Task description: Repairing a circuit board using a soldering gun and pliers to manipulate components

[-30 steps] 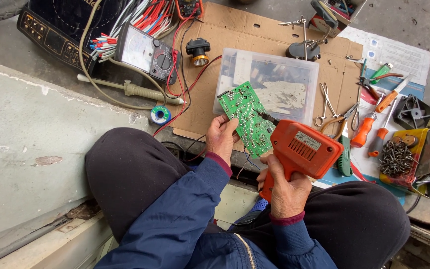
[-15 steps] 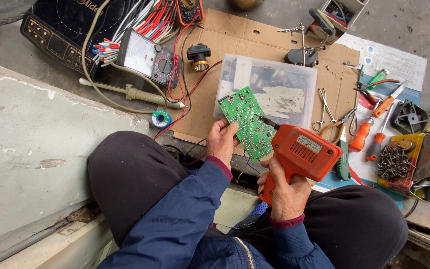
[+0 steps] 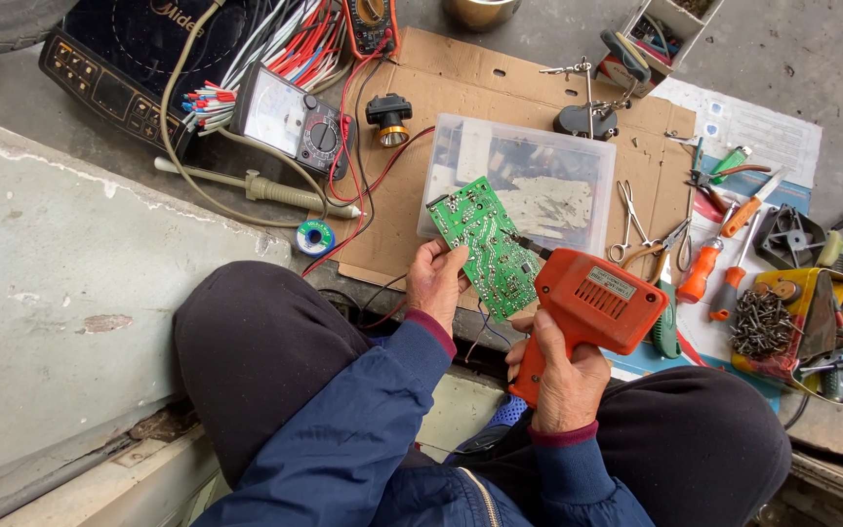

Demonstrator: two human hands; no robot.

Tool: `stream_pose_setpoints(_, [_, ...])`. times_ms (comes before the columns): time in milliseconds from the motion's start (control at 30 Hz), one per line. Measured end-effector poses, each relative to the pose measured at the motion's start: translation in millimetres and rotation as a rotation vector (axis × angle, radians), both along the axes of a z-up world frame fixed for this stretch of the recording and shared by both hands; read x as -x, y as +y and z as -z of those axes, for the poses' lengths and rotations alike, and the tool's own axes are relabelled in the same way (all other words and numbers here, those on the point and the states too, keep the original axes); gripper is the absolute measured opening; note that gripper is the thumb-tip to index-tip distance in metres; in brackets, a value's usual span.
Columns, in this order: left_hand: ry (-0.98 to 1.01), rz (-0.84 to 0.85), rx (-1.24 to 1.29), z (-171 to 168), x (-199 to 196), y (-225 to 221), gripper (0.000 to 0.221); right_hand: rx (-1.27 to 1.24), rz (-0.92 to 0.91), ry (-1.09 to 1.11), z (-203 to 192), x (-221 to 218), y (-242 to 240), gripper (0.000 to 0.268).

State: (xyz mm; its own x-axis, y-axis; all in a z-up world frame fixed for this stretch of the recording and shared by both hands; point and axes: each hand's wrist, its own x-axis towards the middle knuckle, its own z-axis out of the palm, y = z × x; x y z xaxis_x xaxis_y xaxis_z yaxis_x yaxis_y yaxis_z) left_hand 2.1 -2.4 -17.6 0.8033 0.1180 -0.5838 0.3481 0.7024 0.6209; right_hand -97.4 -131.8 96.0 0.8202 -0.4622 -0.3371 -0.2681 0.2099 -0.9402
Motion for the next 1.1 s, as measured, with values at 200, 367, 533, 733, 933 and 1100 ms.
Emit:
stream_pose_setpoints(200, [0.015, 0.006, -0.209, 6, 0, -9, 0.050, 0.010, 0.088, -0.025, -28, -31, -9, 0.042])
stream_pose_setpoints(367, [-0.056, 0.005, -0.336, -28, -8, 21, 0.048, -0.038, 0.139, -0.046, -1, -74, -28, 0.039])
stream_pose_setpoints(533, [-0.184, 0.041, -0.531, -101, -21, 59, 0.046, -0.114, 0.052, -0.063, 33, -126, -24, 0.051])
stream_pose_setpoints(733, [-0.465, 0.221, -0.836, -178, -36, 88, 0.028, -0.052, -0.027, -0.016, 57, -158, -28, 0.057])
stream_pose_setpoints(933, [-0.893, 0.183, -1.280, -213, -58, 77, 0.028, 1.058, -0.444, 0.550, 12, -140, -68, 0.088])
stream_pose_setpoints(1100, [-1.336, 0.085, -1.470, -226, -71, 55, 0.032, -0.154, -0.230, -0.132, -133, -126, -49, 0.060])
